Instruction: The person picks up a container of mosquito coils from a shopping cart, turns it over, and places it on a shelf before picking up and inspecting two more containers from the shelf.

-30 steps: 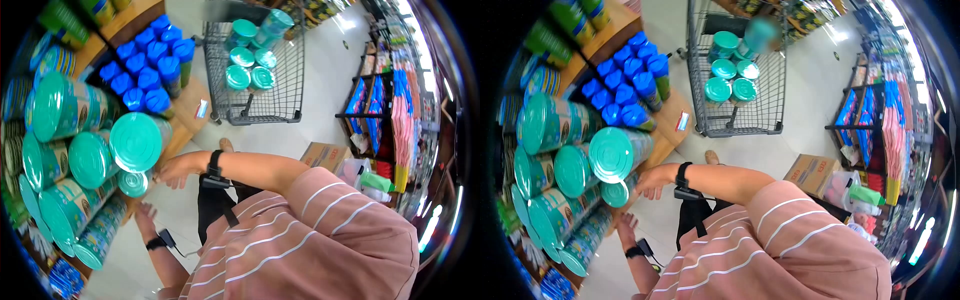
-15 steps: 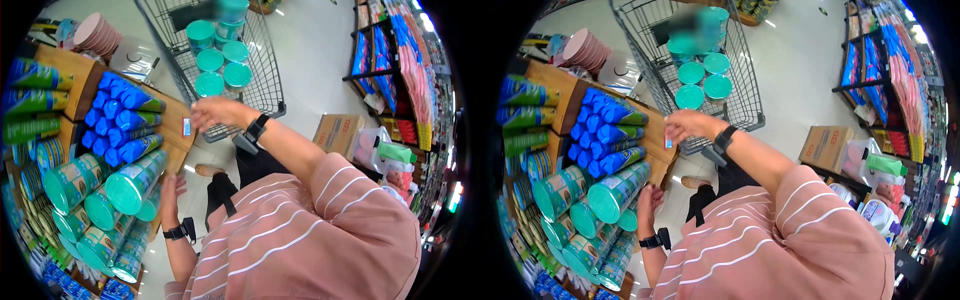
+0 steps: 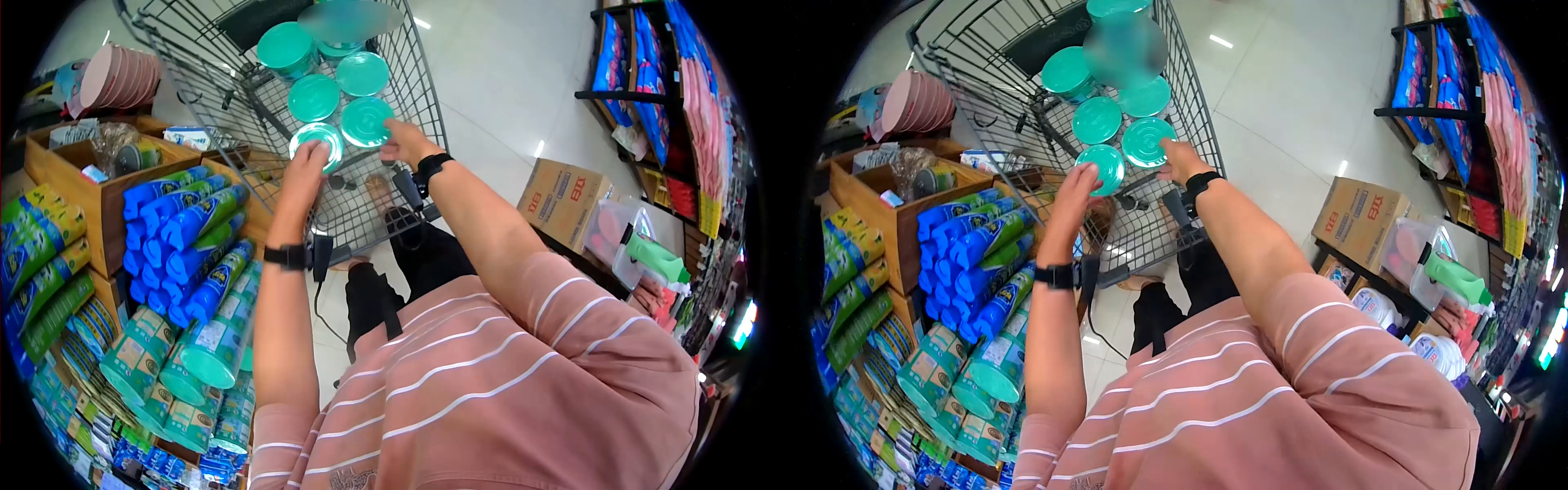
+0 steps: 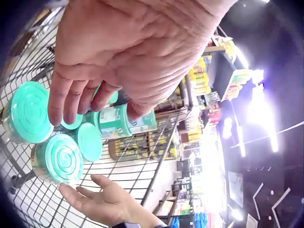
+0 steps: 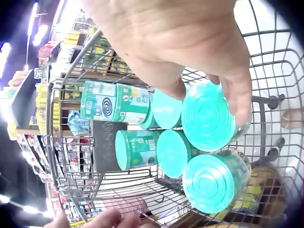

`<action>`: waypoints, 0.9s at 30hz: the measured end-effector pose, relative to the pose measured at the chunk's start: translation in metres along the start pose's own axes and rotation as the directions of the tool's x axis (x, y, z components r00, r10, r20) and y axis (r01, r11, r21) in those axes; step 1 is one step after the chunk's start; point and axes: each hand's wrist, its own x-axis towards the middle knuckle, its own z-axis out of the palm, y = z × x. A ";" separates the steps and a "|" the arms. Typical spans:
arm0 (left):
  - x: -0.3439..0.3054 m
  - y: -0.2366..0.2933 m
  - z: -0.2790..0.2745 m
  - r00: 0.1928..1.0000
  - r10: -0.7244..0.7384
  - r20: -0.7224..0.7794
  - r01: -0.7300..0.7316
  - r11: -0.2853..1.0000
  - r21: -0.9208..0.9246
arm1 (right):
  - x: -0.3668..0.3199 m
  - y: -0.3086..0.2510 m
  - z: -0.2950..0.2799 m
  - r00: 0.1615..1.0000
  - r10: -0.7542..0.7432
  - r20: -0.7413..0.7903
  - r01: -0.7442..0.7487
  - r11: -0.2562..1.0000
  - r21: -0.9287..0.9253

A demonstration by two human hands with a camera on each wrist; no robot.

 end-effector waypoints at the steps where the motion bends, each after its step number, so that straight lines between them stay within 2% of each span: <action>1: 0.024 -0.008 0.007 0.999 0.009 -0.033 -0.007 0.999 0.042 | 0.009 0.005 -0.001 0.999 0.022 -0.028 -0.022 0.999 -0.026; 3: 0.073 -0.026 0.021 0.995 0.039 -0.097 -0.026 0.992 0.125 | 0.027 0.008 -0.001 0.995 0.056 -0.084 -0.062 0.995 -0.079; 4: 0.095 -0.032 0.025 0.996 0.050 -0.077 -0.038 0.987 0.156 | 0.032 0.008 -0.003 0.996 0.071 -0.055 -0.075 0.994 -0.085; 7: 0.142 -0.041 0.044 0.985 0.120 -0.123 -0.060 0.909 0.412 | 0.049 0.018 -0.002 0.985 0.126 -0.116 -0.130 0.991 -0.027; 9: 0.159 -0.043 0.053 0.982 0.157 -0.105 -0.097 0.894 0.437 | 0.074 0.035 -0.010 0.997 0.064 -0.051 -0.062 0.997 0.046; 11: 0.172 -0.040 0.061 0.982 0.168 -0.082 -0.119 0.901 0.418 | 0.073 0.032 -0.012 0.998 0.058 -0.029 -0.056 0.997 0.056; 14: 0.203 -0.055 0.068 0.993 0.031 -0.114 0.034 0.852 0.523 | 0.069 0.024 -0.009 0.995 0.063 -0.073 -0.060 0.998 0.033; 17: 0.207 -0.044 0.076 0.997 0.043 -0.066 0.004 0.805 0.593 | 0.085 0.034 -0.011 0.998 0.041 -0.045 -0.040 0.998 0.045; 21: 0.209 -0.039 0.081 0.998 -0.025 -0.059 0.058 0.748 0.661 | 0.089 0.040 -0.007 0.999 0.028 -0.045 -0.021 0.991 0.130; 24: 0.198 -0.056 0.091 0.983 0.155 -0.100 -0.028 0.661 0.750 | 0.088 0.042 -0.011 0.995 0.073 -0.069 -0.057 0.978 0.201; 27: 0.172 -0.052 0.096 0.968 0.222 -0.116 -0.060 0.655 0.753 | 0.062 0.030 -0.010 0.994 0.089 -0.070 -0.072 0.973 0.219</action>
